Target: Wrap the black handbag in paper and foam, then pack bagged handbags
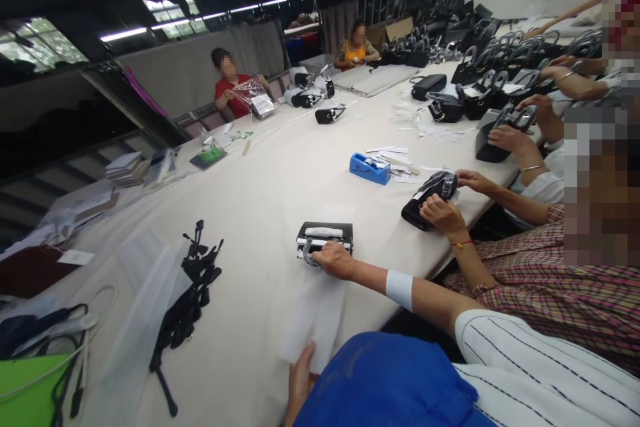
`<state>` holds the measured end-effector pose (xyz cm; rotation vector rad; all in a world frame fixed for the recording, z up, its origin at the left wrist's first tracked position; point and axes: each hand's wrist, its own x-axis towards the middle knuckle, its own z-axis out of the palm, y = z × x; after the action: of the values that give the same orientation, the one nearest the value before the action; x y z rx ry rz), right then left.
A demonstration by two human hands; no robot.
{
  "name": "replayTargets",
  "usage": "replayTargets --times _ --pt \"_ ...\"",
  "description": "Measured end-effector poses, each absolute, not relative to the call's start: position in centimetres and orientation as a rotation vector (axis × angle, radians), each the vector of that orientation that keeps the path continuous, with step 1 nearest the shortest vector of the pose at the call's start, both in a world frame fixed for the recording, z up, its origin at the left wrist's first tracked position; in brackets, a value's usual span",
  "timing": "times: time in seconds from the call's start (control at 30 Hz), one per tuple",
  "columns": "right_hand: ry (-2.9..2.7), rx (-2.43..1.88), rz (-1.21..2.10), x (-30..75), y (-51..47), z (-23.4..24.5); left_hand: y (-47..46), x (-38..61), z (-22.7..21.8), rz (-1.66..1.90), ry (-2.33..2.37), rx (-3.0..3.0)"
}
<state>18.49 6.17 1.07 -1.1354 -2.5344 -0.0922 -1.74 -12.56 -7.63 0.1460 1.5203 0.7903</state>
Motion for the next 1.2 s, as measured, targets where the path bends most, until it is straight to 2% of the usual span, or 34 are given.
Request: replayTargets --times 0.13,0.3,0.53,0.8,1.2 --pt "-2.525 -1.264 0.040 17.5 4.2 0.6 -11.4 -1.5 -5.0 1.094 1.470 0.396" --pt "-2.482 -1.332 0.138 16.2 2.4 -0.3 -9.3 -0.4 -3.5 1.066 1.492 0.685" --pt "-2.487 -1.381 0.269 15.4 1.7 -0.9 -8.4 1.0 -4.4 1.113 1.403 0.547" --pt "-2.356 -1.591 0.609 16.5 3.2 2.7 -4.4 4.1 -2.2 1.239 1.268 0.500" --pt "-2.361 -1.528 0.674 16.3 3.2 3.4 0.7 6.9 -6.8 1.371 1.283 0.159"
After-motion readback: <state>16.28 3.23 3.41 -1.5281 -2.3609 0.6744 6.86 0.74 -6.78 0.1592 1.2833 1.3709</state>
